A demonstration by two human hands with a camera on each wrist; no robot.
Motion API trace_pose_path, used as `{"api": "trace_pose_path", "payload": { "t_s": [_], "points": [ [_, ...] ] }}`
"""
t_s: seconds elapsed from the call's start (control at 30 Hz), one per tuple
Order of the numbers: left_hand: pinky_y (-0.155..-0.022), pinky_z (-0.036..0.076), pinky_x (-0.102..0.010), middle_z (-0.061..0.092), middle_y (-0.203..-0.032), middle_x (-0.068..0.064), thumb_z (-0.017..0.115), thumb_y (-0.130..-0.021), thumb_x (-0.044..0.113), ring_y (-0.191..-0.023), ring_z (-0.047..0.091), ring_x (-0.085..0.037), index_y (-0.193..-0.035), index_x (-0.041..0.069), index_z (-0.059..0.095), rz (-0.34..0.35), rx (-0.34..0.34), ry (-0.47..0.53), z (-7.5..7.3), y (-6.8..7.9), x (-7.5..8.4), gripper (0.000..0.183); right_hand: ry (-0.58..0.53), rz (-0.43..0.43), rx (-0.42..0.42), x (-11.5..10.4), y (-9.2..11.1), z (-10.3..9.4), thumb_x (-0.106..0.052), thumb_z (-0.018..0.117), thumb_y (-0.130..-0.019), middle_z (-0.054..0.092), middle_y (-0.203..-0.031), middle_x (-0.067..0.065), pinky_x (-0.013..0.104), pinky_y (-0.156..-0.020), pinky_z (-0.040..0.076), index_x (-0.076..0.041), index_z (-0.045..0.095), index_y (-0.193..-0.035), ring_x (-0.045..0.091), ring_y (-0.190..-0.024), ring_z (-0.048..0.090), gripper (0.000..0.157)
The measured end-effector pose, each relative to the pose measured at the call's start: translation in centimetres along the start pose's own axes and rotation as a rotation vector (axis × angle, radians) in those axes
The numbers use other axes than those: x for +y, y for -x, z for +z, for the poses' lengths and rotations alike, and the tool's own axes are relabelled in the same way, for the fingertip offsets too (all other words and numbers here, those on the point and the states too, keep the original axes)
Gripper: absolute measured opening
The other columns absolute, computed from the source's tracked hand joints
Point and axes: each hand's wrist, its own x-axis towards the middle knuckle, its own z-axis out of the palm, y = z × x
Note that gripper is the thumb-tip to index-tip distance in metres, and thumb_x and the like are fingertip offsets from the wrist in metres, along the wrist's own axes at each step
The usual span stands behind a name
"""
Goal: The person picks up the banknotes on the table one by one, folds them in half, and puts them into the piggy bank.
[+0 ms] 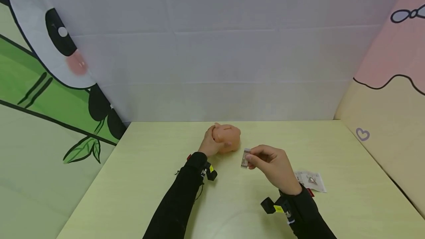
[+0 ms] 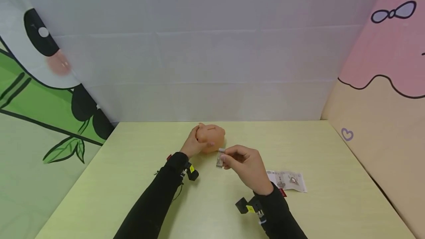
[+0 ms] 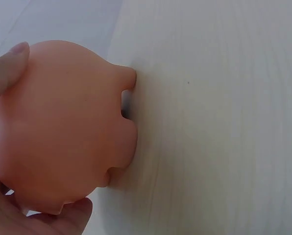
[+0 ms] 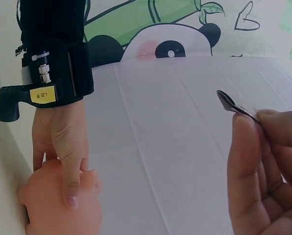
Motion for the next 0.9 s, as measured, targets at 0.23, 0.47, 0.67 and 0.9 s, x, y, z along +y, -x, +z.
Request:
{"api": "trace_pose_path", "payload": {
  "t_s": [0.23, 0.47, 0.67, 0.9],
  "points": [
    [-0.113, 0.035, -0.051, 0.024, -0.159, -0.020, 0.080, -0.083, 0.033, -0.144, 0.032, -0.038, -0.155, 0.005, 0.019, -0.016, -0.005, -0.024, -0.2, 0.6, 0.1, 0.098, -0.003, -0.011, -0.001, 0.0, 0.0, -0.1, -0.003, 0.064, -0.093, 0.068, -0.086, 0.000, 0.027, -0.069, 0.058, 0.002, 0.068, -0.100, 0.011, -0.072, 0.066, 0.010],
    [-0.113, 0.036, -0.051, 0.026, -0.157, -0.021, 0.082, -0.078, 0.041, -0.141, 0.034, -0.039, -0.155, 0.003, 0.020, -0.020, -0.014, -0.045, 0.1, 1.2, 0.0, 0.106, 0.001, -0.013, 0.003, 0.1, 0.0, -0.1, -0.002, 0.064, -0.092, 0.069, -0.086, 0.000, 0.027, -0.069, 0.058, 0.003, 0.068, -0.099, 0.011, -0.072, 0.066, 0.009],
    [-0.112, 0.037, -0.051, 0.026, -0.158, -0.019, 0.083, -0.079, 0.032, -0.142, 0.034, -0.037, -0.155, 0.004, 0.020, -0.017, -0.036, -0.010, 0.3, 2.0, 0.0, 0.103, 0.001, -0.015, 0.001, 0.2, 0.0, -0.2, -0.002, 0.064, -0.093, 0.068, -0.085, -0.001, 0.027, -0.069, 0.058, 0.003, 0.068, -0.098, 0.011, -0.071, 0.066, 0.008],
    [-0.112, 0.037, -0.050, 0.026, -0.158, -0.017, 0.083, -0.079, 0.033, -0.143, 0.034, -0.036, -0.155, 0.005, 0.019, -0.012, -0.061, -0.027, 0.5, 2.8, -0.2, 0.103, -0.008, -0.019, -0.005, 0.4, -0.1, -0.4, -0.001, 0.063, -0.093, 0.068, -0.085, 0.000, 0.027, -0.069, 0.058, 0.003, 0.068, -0.100, 0.012, -0.072, 0.066, 0.009]
  ]
}}
